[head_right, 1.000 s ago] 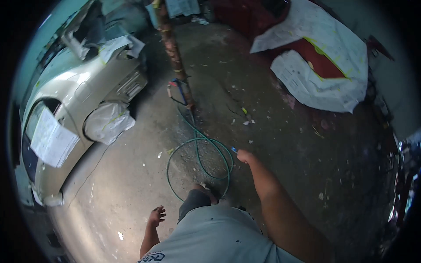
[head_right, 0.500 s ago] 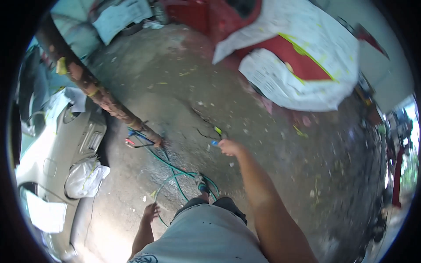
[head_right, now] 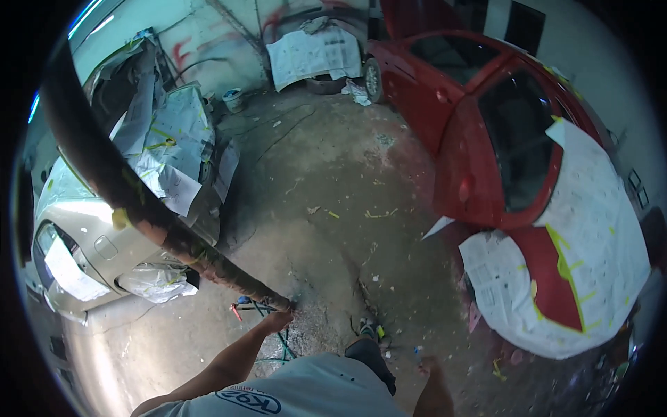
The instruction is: Preparing and mixing paint for automotive repair using a mixing stick and paint cup.
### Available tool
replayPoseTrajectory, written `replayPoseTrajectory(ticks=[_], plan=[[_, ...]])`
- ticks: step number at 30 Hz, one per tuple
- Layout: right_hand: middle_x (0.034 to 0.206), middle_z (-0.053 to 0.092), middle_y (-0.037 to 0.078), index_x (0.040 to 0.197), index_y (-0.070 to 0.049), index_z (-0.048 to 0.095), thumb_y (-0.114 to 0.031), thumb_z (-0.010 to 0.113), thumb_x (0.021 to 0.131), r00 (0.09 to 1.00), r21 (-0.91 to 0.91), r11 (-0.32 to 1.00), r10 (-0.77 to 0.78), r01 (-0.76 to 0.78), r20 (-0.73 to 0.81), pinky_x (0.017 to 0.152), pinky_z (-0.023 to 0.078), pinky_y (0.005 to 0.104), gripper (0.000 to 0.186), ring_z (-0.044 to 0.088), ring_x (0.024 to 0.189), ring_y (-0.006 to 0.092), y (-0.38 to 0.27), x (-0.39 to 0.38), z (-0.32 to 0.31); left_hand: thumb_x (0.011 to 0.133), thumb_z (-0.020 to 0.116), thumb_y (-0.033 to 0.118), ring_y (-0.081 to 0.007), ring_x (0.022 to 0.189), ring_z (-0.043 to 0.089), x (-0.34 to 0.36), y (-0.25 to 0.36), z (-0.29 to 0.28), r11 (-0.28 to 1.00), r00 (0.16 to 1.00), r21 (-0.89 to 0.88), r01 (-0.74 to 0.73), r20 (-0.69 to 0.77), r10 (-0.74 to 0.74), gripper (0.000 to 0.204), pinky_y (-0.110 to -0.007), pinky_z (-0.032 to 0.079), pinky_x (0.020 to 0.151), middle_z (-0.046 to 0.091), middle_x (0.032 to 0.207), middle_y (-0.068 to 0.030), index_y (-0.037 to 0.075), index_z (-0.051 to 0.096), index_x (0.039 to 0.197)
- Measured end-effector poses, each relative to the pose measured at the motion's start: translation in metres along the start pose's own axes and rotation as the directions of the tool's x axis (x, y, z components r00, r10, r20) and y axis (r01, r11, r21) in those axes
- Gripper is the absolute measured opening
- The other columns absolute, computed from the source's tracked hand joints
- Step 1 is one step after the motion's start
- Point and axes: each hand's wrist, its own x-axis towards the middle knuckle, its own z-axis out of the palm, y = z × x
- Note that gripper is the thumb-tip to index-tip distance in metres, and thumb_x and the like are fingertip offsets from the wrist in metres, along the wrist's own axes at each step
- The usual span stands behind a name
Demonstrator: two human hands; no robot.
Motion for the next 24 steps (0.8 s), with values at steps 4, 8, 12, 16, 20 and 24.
replayPoseTrajectory(ticks=[4,8,12,16,20,24], plan=[[0.065,0.062,0.016,0.080,-0.001,0.063,-0.011,0.052,0.082,0.832,-0.244,0.868,-0.279,0.432,0.479,0.042,0.046,0.0329,0.015,0.061,0.051,0.0219,-0.099,0.045,-0.031,0.087,0.047,0.038,-0.0306,0.071,0.063,0.007,0.003,-0.024,0.912,0.992,0.399,-0.094,0.112,0.053,0.033,-0.043,0.049,0.063,0.065,0.083,-0.0144,0.017,0.064,0.105],[0.061,0.057,0.012,0.081,-0.001,0.057,-0.002,0.050,0.078,0.955,-0.383,0.902,-0.092,0.200,0.282,0.042,0.046,0.0354,0.007,0.055,0.047,0.0218,-0.288,0.061,-0.033,0.088,0.043,0.043,-0.0295,0.079,0.064,0.042,0.007,-0.040,0.979,0.992,0.184,0.089,0.075,-0.104,0.038,-0.043,0.049,0.068,0.064,0.082,-0.0183,0.017,0.065,0.104],[0.071,0.057,0.009,0.096,-0.002,0.056,-0.016,0.049,0.084,0.756,-0.120,0.870,-0.338,0.478,0.561,0.050,0.045,0.0304,0.020,0.054,0.057,0.0183,-0.483,0.059,-0.013,0.084,0.045,0.049,-0.0374,0.088,0.060,0.086,0.021,-0.057,0.969,0.955,-0.067,0.239,-0.163,-0.247,0.051,-0.046,0.045,0.079,0.064,0.094,-0.0205,0.002,0.066,0.090],[0.070,0.055,0.001,0.083,-0.006,0.059,-0.026,0.048,0.090,0.627,-0.128,0.785,-0.372,0.606,0.684,0.053,0.039,0.0235,0.024,0.050,0.060,0.0097,-0.656,0.035,0.026,0.084,0.046,0.049,-0.0380,0.091,0.059,0.131,0.041,-0.076,0.882,0.850,-0.404,0.241,-0.351,-0.393,0.052,-0.045,0.045,0.081,0.063,0.095,-0.0219,0.002,0.066,0.094],[0.062,0.051,-0.001,0.076,-0.010,0.057,-0.023,0.045,0.091,0.758,-0.574,0.533,-0.224,0.622,0.613,0.047,0.035,0.0294,0.023,0.043,0.052,0.0112,-0.803,-0.003,0.090,0.082,0.048,0.048,-0.0391,0.094,0.058,0.158,0.054,-0.113,0.780,0.764,-0.510,0.363,-0.315,-0.562,0.052,-0.045,0.044,0.085,0.062,0.098,-0.0230,0.001,0.066,0.095],[0.061,0.050,-0.001,0.076,-0.010,0.057,-0.021,0.043,0.092,0.782,-0.684,0.424,-0.101,0.593,0.616,0.046,0.032,0.0294,0.024,0.039,0.050,0.0123,-0.933,-0.005,0.175,0.081,0.049,0.050,-0.0398,0.094,0.058,0.162,0.086,-0.158,0.666,0.712,-0.618,0.418,-0.233,-0.663,0.055,-0.046,0.043,0.085,0.062,0.099,-0.0237,-0.001,0.066,0.095]])
